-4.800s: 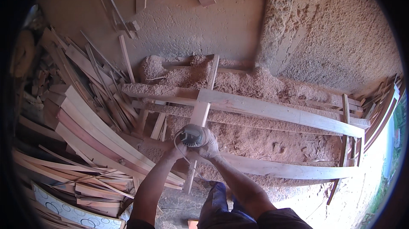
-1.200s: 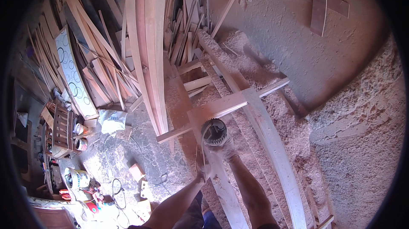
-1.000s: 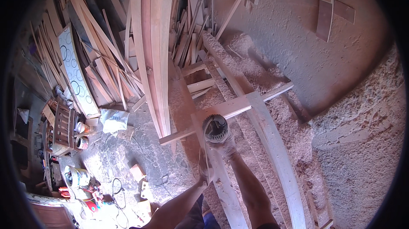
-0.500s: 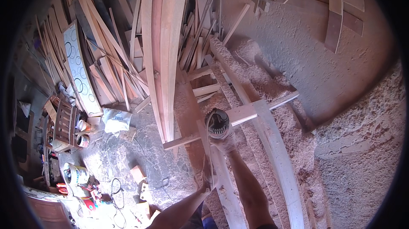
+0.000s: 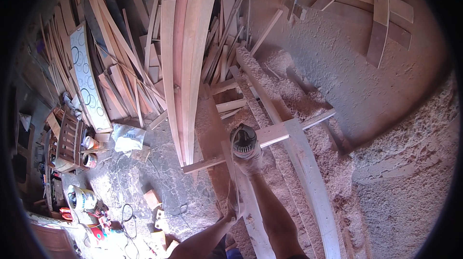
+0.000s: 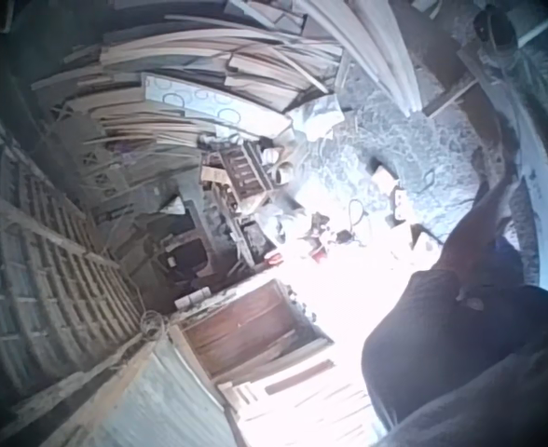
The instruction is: The person uses a handheld power router to shape the edges of a wooden frame and then stacks wooden frames.
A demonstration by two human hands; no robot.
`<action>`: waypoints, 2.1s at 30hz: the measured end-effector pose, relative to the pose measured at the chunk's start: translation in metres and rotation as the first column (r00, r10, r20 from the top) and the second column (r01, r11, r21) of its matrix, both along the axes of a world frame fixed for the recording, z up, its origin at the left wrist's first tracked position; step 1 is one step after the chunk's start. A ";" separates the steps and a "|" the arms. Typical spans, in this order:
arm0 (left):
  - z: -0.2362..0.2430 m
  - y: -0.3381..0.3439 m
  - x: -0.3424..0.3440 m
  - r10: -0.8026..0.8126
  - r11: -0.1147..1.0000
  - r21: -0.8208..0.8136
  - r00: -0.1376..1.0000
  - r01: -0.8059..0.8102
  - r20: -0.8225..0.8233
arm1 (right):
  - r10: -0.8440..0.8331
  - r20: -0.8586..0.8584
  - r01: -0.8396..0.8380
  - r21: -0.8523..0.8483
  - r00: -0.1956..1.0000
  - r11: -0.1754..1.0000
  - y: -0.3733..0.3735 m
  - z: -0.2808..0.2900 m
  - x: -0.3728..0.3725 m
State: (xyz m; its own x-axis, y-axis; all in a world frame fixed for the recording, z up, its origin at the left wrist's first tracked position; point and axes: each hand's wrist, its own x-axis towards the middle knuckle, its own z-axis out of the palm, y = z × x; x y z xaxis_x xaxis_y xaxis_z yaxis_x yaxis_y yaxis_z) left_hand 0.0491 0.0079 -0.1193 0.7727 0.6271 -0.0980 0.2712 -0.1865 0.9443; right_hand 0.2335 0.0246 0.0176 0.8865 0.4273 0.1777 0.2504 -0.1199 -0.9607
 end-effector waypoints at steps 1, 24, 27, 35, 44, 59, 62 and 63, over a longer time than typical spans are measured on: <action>0.001 0.000 0.000 0.001 1.000 -0.004 1.000 -0.001 -0.001 | -0.080 0.039 0.081 -0.023 0.996 0.996 0.003 -0.001 -0.003; 0.155 0.053 0.010 -0.042 0.858 0.514 0.996 -0.003 0.076 | -0.261 -0.014 0.261 0.110 0.965 0.959 0.001 -0.033 0.010; 0.162 0.094 0.037 -0.124 0.810 0.581 0.992 0.080 0.035 | -0.072 0.072 0.076 -0.060 0.995 0.995 -0.006 -0.020 0.011; 0.178 0.101 0.014 0.157 0.905 0.333 0.936 -0.264 0.315 | 0.132 -0.004 -0.132 -0.152 0.991 0.980 -0.034 0.017 -0.010; 0.173 0.002 -0.045 -0.206 0.747 0.659 0.973 0.087 0.104 | 0.153 0.196 -0.085 -0.319 0.969 0.944 -0.124 0.031 -0.084; 0.165 -0.051 -0.070 -0.514 0.643 0.599 0.849 0.477 -0.124 | 0.184 -0.016 -0.184 -0.179 0.983 0.967 -0.226 0.040 -0.154; 0.159 -0.058 -0.076 -0.526 0.619 0.612 0.838 0.492 -0.141 | 0.161 0.017 -0.157 -0.136 0.987 0.978 -0.236 0.035 -0.159; 0.157 -0.061 -0.078 -0.532 0.615 0.611 0.834 0.498 -0.144 | 0.173 -0.019 -0.174 -0.142 0.985 0.974 -0.240 0.034 -0.163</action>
